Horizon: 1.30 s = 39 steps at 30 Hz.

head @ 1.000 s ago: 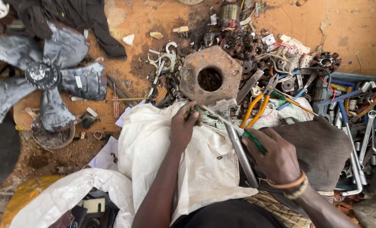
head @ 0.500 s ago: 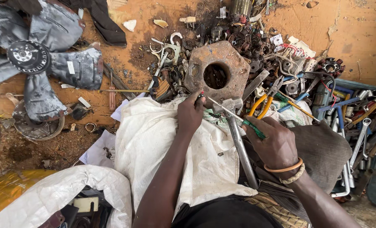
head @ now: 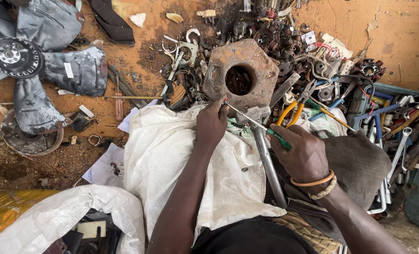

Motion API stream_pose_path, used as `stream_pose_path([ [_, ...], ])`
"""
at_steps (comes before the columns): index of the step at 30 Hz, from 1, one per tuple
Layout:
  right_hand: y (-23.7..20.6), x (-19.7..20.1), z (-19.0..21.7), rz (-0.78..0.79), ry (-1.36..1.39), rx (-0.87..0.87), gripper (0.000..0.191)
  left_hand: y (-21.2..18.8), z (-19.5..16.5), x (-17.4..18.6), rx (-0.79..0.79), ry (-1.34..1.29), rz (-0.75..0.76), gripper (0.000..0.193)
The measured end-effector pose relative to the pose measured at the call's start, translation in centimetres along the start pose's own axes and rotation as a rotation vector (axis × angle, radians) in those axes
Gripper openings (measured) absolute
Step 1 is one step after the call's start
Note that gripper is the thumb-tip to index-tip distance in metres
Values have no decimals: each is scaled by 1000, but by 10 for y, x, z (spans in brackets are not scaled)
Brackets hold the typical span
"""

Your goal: The person sits on the ground and uses a hammer, pliers, and a screwdriver to disassemble a small electronic component. They strike the component to break it apart, then use pliers to pull out wires and a screwdriver to pry off parts.

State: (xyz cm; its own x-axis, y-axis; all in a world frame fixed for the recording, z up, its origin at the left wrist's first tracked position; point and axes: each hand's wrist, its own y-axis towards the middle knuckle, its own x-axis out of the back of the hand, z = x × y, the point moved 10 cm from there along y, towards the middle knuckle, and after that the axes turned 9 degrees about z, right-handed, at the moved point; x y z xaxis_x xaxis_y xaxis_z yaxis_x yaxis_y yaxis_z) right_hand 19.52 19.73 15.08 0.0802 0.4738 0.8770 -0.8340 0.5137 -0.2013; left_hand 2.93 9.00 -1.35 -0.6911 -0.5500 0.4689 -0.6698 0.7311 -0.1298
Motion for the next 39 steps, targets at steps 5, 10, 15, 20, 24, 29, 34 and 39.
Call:
stream_pose_path([
  [5, 3, 1, 5, 11, -34, 17, 30, -1, 0, 0, -7, 6, -3, 32],
  [10, 7, 2, 6, 55, -48, 25, 30, 0, 1, -2, -14, -9, 7, 34],
  [15, 11, 1, 12, 75, -80, 58, 30, -2, -5, 1, -56, -9, -14, 33],
  [20, 11, 5, 14, 66, -103, 54, 30, -2, -5, 2, -26, -12, 7, 32],
  [24, 9, 7, 13, 83, -62, 46, 30, -1, -5, 1, -11, -17, 17, 32],
  [29, 8, 6, 12, 76, -51, 60, 31, -2, -9, 3, -37, -25, 7, 33],
  [34, 9, 2, 8, 86, -62, 33, 31, -2, -6, 1, -5, -17, 21, 33],
  [39, 10, 2, 9, 91, -89, 62, 32, -1, -7, 1, -27, -7, 11, 34],
])
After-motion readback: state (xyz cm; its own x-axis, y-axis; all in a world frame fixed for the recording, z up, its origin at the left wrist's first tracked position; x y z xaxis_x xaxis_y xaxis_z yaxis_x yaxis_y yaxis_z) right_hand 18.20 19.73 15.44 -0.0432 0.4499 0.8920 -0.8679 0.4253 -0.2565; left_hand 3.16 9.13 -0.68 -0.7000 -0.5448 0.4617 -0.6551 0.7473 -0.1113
